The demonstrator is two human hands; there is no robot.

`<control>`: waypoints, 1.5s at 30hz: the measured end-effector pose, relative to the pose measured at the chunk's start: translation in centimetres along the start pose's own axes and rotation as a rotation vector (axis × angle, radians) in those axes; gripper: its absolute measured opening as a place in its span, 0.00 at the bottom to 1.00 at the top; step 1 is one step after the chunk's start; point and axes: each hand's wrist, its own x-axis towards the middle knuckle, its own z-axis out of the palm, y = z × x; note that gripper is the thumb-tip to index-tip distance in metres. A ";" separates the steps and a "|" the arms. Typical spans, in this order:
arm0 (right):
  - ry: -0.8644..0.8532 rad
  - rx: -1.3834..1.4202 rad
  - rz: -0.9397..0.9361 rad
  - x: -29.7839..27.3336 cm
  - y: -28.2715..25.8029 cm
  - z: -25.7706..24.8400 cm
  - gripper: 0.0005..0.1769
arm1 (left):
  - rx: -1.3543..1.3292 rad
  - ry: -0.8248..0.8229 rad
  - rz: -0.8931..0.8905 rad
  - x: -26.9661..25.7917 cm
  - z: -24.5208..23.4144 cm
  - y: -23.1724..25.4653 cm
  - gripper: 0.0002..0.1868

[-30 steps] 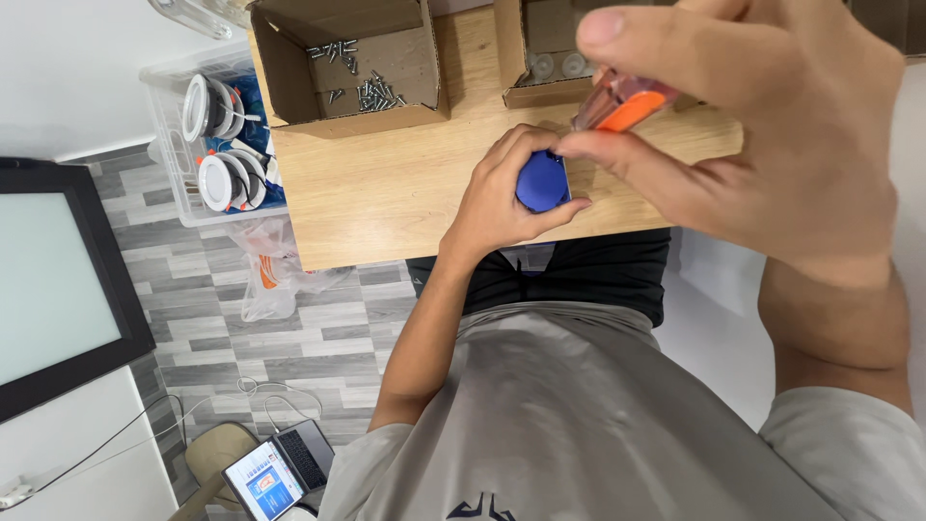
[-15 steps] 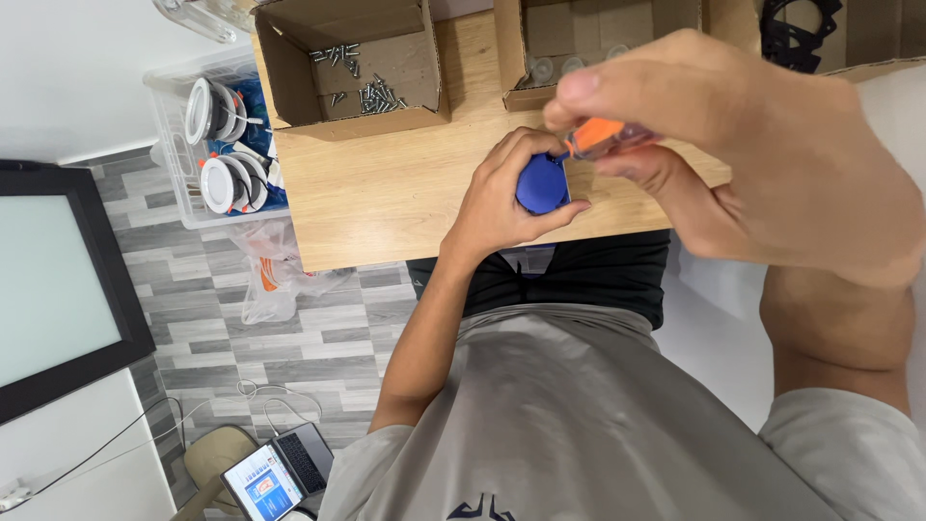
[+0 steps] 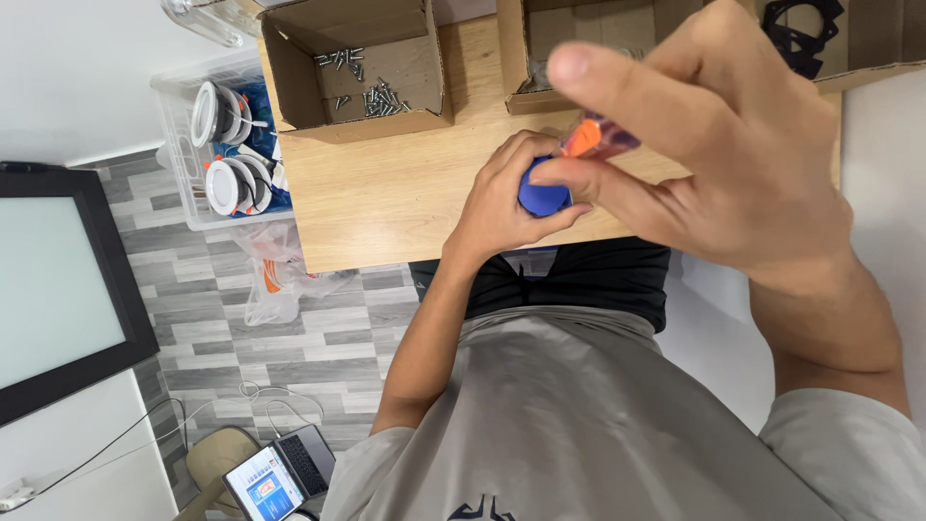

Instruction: The person assembles a small blue electrical box by inserting screws and tightening them with a screwdriver. They then attach a black plastic component and a white plastic cover to the blue box, securing the assembly with additional screws.

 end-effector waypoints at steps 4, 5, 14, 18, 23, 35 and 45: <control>-0.241 0.261 -0.014 1.7 -0.2 -2.0 0.25 | 0.021 0.004 -0.010 -0.3 0.3 -0.6 0.33; -0.241 0.260 -0.014 1.7 -0.5 -2.2 0.25 | 0.022 0.004 -0.010 -0.2 0.3 -0.4 0.33; -0.097 0.281 0.015 1.1 -0.4 -2.0 0.14 | 0.002 0.000 -0.002 -0.1 0.1 -0.1 0.32; -0.051 0.172 0.032 0.8 -0.3 -1.5 0.21 | 0.003 -0.010 -0.008 0.2 -0.1 0.4 0.29; 0.027 0.116 0.027 0.1 0.4 -0.5 0.21 | 0.010 0.006 -0.017 0.1 0.1 0.3 0.28; -0.266 0.041 0.182 1.4 -0.1 -3.8 0.29 | -0.010 -0.001 -0.017 0.2 0.0 0.4 0.29; -0.250 0.321 0.112 1.0 0.5 -4.4 0.26 | 0.001 -0.004 -0.021 0.3 -0.2 0.8 0.28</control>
